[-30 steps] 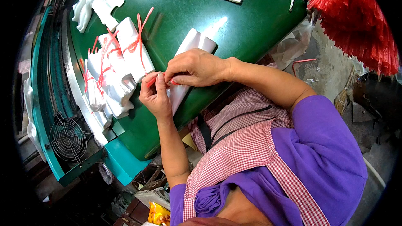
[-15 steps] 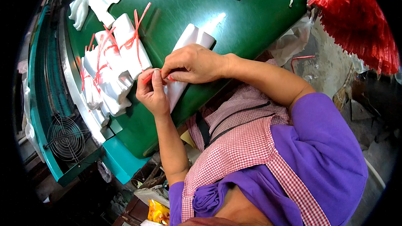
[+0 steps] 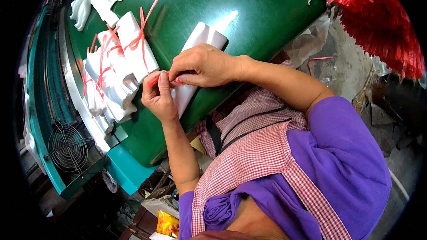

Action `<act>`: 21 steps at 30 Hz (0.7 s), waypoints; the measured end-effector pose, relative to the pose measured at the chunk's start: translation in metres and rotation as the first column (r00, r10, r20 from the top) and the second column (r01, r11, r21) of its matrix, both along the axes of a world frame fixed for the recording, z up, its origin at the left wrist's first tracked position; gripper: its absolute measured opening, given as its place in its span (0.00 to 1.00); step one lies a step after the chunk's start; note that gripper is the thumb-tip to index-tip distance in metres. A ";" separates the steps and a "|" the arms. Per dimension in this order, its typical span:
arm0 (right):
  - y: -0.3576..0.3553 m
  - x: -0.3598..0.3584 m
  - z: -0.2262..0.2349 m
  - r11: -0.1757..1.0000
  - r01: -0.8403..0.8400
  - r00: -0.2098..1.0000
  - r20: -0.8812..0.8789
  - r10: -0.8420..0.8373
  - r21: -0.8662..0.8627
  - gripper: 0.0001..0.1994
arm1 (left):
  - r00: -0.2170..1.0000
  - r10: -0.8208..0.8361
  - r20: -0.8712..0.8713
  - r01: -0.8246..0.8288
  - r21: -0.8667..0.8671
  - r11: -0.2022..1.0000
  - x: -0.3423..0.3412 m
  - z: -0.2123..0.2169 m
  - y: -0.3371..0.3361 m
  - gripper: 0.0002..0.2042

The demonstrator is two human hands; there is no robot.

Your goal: The person folds white rectangular items on a green table and ties them with red plastic strips. They stack the finished bundles and place them into a large white sack. The person repeats this process for multiple items throughout the clip.

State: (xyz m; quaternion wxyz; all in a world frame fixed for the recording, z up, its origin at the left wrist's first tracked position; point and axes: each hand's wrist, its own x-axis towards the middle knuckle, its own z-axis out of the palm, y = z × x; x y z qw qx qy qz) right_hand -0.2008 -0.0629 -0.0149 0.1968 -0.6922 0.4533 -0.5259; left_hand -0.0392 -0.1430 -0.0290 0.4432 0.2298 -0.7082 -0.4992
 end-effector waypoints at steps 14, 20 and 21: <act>0.000 0.000 -0.002 0.999 0.016 1.000 -0.022 -0.017 -0.036 0.08 | 1.000 -0.001 -0.002 0.001 0.016 1.000 0.000 0.002 0.001 0.04; -0.001 0.000 -0.004 0.997 0.016 1.000 -0.022 -0.018 -0.077 0.07 | 1.000 0.005 0.003 -0.005 0.001 1.000 0.000 0.002 0.001 0.04; -0.002 0.000 -0.005 0.997 0.021 0.999 -0.024 -0.023 -0.080 0.08 | 1.000 0.006 0.003 -0.006 0.001 1.000 0.000 0.001 0.001 0.04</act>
